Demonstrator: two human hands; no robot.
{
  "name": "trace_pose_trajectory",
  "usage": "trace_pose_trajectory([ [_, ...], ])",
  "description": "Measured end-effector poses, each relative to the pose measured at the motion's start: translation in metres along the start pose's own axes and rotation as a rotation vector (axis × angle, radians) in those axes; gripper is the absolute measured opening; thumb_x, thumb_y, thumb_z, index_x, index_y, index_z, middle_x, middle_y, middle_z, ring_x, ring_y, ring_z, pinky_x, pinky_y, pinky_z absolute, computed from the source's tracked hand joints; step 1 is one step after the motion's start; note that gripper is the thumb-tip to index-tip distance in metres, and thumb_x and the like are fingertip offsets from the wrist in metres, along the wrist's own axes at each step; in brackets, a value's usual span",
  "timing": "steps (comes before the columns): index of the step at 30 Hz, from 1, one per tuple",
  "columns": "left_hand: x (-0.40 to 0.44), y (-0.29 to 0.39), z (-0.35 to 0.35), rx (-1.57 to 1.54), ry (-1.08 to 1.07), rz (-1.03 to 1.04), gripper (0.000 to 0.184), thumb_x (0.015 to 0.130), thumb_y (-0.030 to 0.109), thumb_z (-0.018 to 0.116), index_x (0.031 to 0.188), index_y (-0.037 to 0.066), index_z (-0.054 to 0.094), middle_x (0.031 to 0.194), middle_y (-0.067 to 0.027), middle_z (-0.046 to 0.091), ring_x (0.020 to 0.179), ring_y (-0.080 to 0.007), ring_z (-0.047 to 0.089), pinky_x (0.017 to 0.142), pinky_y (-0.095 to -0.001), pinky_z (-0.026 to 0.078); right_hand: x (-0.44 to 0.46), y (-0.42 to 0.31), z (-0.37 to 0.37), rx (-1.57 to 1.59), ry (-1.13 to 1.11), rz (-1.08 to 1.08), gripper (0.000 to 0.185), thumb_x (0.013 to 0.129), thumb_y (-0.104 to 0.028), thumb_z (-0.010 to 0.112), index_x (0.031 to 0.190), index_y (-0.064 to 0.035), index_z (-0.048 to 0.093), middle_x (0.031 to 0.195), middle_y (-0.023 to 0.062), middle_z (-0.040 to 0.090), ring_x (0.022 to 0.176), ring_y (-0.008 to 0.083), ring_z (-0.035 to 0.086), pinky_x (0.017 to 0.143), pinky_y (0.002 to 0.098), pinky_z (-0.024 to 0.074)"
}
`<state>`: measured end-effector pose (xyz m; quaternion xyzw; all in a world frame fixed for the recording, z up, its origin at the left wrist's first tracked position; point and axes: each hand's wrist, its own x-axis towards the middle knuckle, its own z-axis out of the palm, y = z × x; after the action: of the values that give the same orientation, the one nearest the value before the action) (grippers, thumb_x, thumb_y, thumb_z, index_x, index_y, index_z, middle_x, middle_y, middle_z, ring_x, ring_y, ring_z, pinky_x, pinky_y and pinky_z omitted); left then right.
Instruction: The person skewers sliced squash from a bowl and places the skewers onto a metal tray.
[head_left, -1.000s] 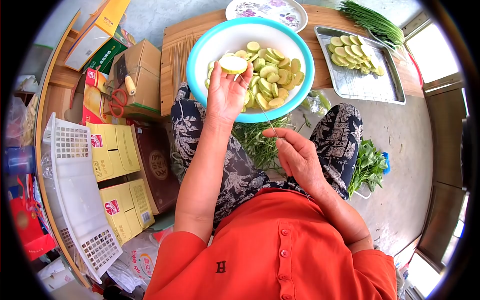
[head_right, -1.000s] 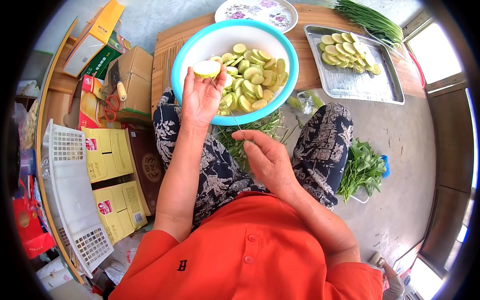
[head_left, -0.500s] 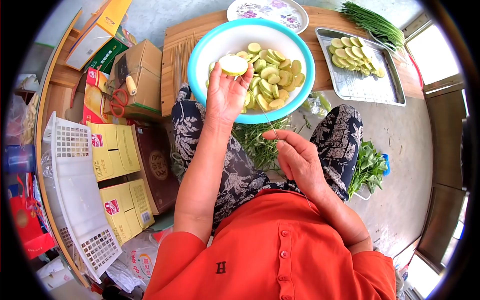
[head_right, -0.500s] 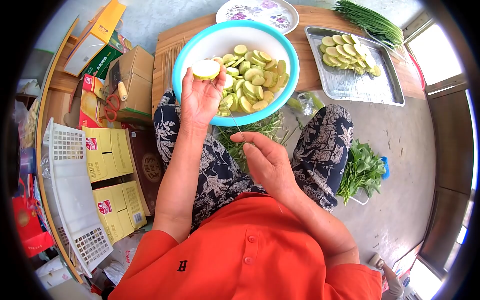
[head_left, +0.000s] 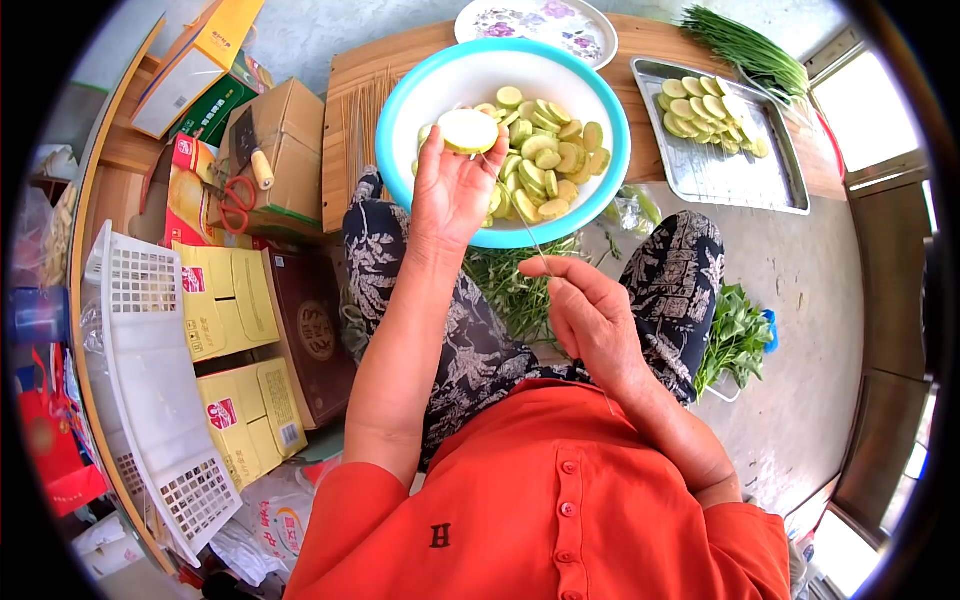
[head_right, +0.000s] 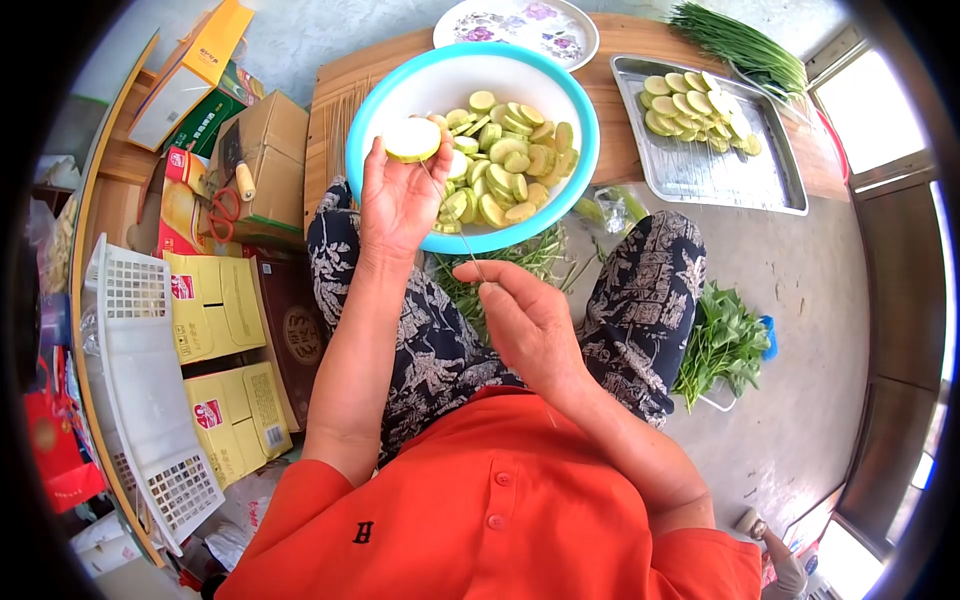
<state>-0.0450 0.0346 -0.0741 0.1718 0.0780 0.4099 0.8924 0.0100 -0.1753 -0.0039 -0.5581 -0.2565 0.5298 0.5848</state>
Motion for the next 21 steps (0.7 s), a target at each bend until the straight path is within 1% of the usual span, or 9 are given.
trace_pose_trajectory([
  [7, -0.004, -0.004, 0.002, 0.033, -0.054, -0.018, 0.050, 0.092, 0.033, 0.059, 0.127, -0.001, 0.047, 0.123, -0.0172, 0.055, 0.111, -0.0311, 0.054, 0.098, -0.0414, 0.046, 0.006, -0.001, 0.001, -0.011, 0.002, -0.014, 0.027, 0.098, -0.011, 0.041, 0.115, 0.0007, 0.058, 0.053, -0.0094, 0.039, 0.042, 0.0010, 0.032, 0.041, 0.0186, 0.0266],
  [11, -0.005, -0.006, 0.003, 0.040, -0.083, -0.045, 0.050, 0.093, 0.033, 0.058, 0.128, 0.000, 0.046, 0.123, -0.0167, 0.055, 0.112, -0.0306, 0.054, 0.097, -0.0412, 0.047, 0.010, -0.001, 0.004, 0.029, 0.020, -0.002, 0.027, 0.098, -0.011, 0.041, 0.115, 0.0011, 0.059, 0.053, -0.0084, 0.040, 0.042, 0.0015, 0.033, 0.041, 0.0189, 0.0272],
  [13, -0.008, -0.008, 0.007, 0.078, -0.078, -0.071, 0.049, 0.092, 0.035, 0.061, 0.127, 0.003, 0.047, 0.122, -0.0127, 0.056, 0.111, -0.0258, 0.054, 0.096, -0.0410, 0.046, 0.013, 0.001, 0.006, 0.041, 0.025, -0.013, 0.027, 0.098, -0.012, 0.041, 0.114, 0.0012, 0.059, 0.053, -0.0080, 0.040, 0.042, 0.0016, 0.033, 0.041, 0.0189, 0.0276],
  [14, -0.008, -0.009, 0.005, 0.057, -0.074, -0.064, 0.050, 0.094, 0.034, 0.057, 0.128, 0.000, 0.046, 0.123, -0.0165, 0.055, 0.112, -0.0302, 0.054, 0.097, -0.0405, 0.047, 0.015, 0.001, 0.006, 0.048, 0.031, -0.029, 0.027, 0.098, -0.012, 0.041, 0.114, 0.0013, 0.059, 0.053, -0.0077, 0.040, 0.042, 0.0016, 0.033, 0.041, 0.0188, 0.0278],
  [17, -0.012, -0.011, 0.012, 0.082, -0.082, -0.068, 0.051, 0.094, 0.035, 0.055, 0.129, 0.000, 0.045, 0.124, -0.0161, 0.054, 0.112, -0.0295, 0.054, 0.097, -0.0407, 0.047, 0.020, -0.001, 0.009, 0.052, 0.043, -0.043, 0.027, 0.098, -0.012, 0.042, 0.114, 0.0014, 0.059, 0.053, -0.0070, 0.041, 0.043, 0.0018, 0.035, 0.042, 0.0186, 0.0285],
  [19, -0.013, -0.013, 0.010, 0.120, -0.098, -0.095, 0.051, 0.096, 0.037, 0.053, 0.130, 0.000, 0.044, 0.124, -0.0156, 0.054, 0.113, -0.0286, 0.053, 0.097, -0.0404, 0.047, 0.027, 0.000, 0.011, 0.056, 0.097, -0.068, 0.028, 0.099, -0.012, 0.041, 0.115, 0.0014, 0.059, 0.050, -0.0066, 0.038, 0.041, 0.0024, 0.028, 0.042, 0.0184, 0.0234],
  [21, -0.013, -0.015, 0.010, 0.112, -0.110, -0.106, 0.052, 0.097, 0.039, 0.050, 0.131, -0.001, 0.043, 0.124, -0.0159, 0.054, 0.111, -0.0279, 0.055, 0.097, -0.0397, 0.047, 0.028, -0.001, 0.011, 0.065, 0.089, -0.072, 0.027, 0.100, -0.013, 0.041, 0.115, 0.0007, 0.059, 0.051, -0.0068, 0.038, 0.041, 0.0021, 0.029, 0.042, 0.0183, 0.0238],
])
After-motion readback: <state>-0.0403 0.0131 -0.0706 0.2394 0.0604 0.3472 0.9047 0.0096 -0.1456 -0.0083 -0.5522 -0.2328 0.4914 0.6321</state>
